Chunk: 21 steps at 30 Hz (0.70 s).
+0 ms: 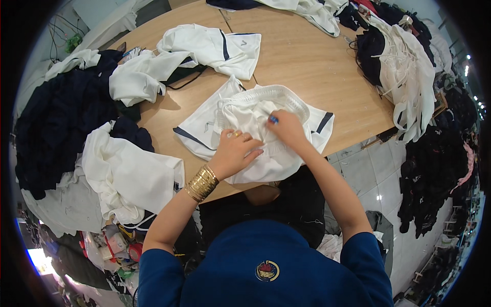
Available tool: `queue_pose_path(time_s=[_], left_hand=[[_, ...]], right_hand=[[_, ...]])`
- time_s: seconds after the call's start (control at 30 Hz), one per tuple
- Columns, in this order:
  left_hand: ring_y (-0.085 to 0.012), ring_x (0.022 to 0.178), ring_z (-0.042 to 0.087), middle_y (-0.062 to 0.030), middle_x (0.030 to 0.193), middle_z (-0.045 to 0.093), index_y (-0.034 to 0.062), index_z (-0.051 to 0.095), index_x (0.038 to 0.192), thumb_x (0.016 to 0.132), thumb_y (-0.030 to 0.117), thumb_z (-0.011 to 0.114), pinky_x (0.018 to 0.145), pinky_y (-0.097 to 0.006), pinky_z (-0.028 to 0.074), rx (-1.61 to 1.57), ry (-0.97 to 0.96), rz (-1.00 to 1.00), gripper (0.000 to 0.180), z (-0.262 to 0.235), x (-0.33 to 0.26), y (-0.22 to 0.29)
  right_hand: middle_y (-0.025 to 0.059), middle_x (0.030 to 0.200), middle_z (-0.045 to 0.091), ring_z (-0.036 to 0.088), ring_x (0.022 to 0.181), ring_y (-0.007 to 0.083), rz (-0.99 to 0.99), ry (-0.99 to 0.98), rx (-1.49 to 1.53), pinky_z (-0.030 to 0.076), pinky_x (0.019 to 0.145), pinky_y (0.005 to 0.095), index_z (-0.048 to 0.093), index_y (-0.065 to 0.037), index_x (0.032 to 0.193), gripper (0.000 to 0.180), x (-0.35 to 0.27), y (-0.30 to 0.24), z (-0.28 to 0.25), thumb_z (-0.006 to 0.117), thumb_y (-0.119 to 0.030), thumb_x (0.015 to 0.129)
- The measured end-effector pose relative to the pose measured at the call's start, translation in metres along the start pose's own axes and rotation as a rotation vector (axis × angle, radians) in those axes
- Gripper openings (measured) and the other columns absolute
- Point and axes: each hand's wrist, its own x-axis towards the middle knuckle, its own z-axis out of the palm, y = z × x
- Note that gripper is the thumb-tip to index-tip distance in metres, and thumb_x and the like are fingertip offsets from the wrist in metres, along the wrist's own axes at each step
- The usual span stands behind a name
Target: Trimming loose threads from white athletic shorts using small scissors.
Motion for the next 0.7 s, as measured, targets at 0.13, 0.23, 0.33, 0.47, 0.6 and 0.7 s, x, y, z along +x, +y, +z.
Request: queue_pose_path(time_s=[0.13,0.23,0.33,0.47,0.6,0.7], left_hand=[[-0.0230,0.089,0.055,-0.0048,0.083,0.060,0.0130,0.065,0.090,0.085,0.027,0.058,0.088,-0.042,0.034,-0.057,-0.027,-0.066,0.017,0.002,-0.001,-0.005],[-0.0259,0.092,0.053,-0.0069,0.092,0.059,0.0116,0.062,0.096,0.081,0.024,0.063,0.084,-0.041,0.037,-0.166,0.365,-0.218,0.019,-0.004,0.027,0.000],[-0.0285,0.096,0.051,-0.0086,0.102,0.056,0.0102,0.058,0.102,0.077,0.019,0.067,0.081,-0.041,0.039,-0.281,0.670,-0.183,0.028,-0.011,0.065,0.003],[-0.0301,0.100,0.049,-0.0091,0.105,0.056,0.0107,0.058,0.106,0.076,0.018,0.067,0.084,-0.038,0.040,-0.053,0.606,-0.311,0.032,-0.016,0.085,-0.034],[-0.0156,0.083,0.056,-0.0053,0.088,0.063,0.0042,0.066,0.090,0.085,0.024,0.062,0.077,-0.026,0.042,-0.737,0.211,-0.192,0.021,-0.035,0.076,-0.046],[-0.0070,0.077,0.052,0.0008,0.082,0.060,0.0024,0.065,0.091,0.088,0.027,0.060,0.076,-0.022,0.040,-0.905,0.000,-0.262,0.026,-0.054,0.071,-0.040]], right_hand=[[0.0076,0.065,0.057,0.055,0.061,0.0166,0.114,0.176,0.573,0.043,0.058,0.0308,0.059,0.000,0.078,0.021,0.030,-0.017,-0.066,0.060,-0.021,0.076],[0.0029,0.064,0.051,0.046,0.061,0.0092,0.110,0.052,0.578,0.038,0.056,0.0256,0.056,0.000,0.077,0.019,0.028,-0.056,-0.093,0.059,-0.019,0.076],[0.0026,0.064,0.049,0.047,0.062,0.0097,-0.026,-0.123,0.557,0.038,0.056,0.0258,0.057,0.000,0.080,0.018,0.024,-0.074,-0.097,0.059,-0.018,0.075],[-0.0027,0.068,0.049,0.044,0.062,0.0071,0.086,-0.016,0.711,0.035,0.056,0.0227,0.058,-0.005,0.082,0.014,0.016,-0.078,-0.120,0.060,-0.018,0.079],[-0.0065,0.069,0.048,0.041,0.061,0.0030,0.301,0.110,0.831,0.030,0.051,0.0205,0.060,-0.010,0.083,0.011,0.006,-0.058,-0.142,0.062,-0.020,0.080],[-0.0070,0.070,0.048,0.041,0.060,0.0022,0.311,0.132,0.786,0.029,0.049,0.0200,0.059,-0.011,0.086,0.013,0.003,-0.033,-0.142,0.063,-0.022,0.081]])
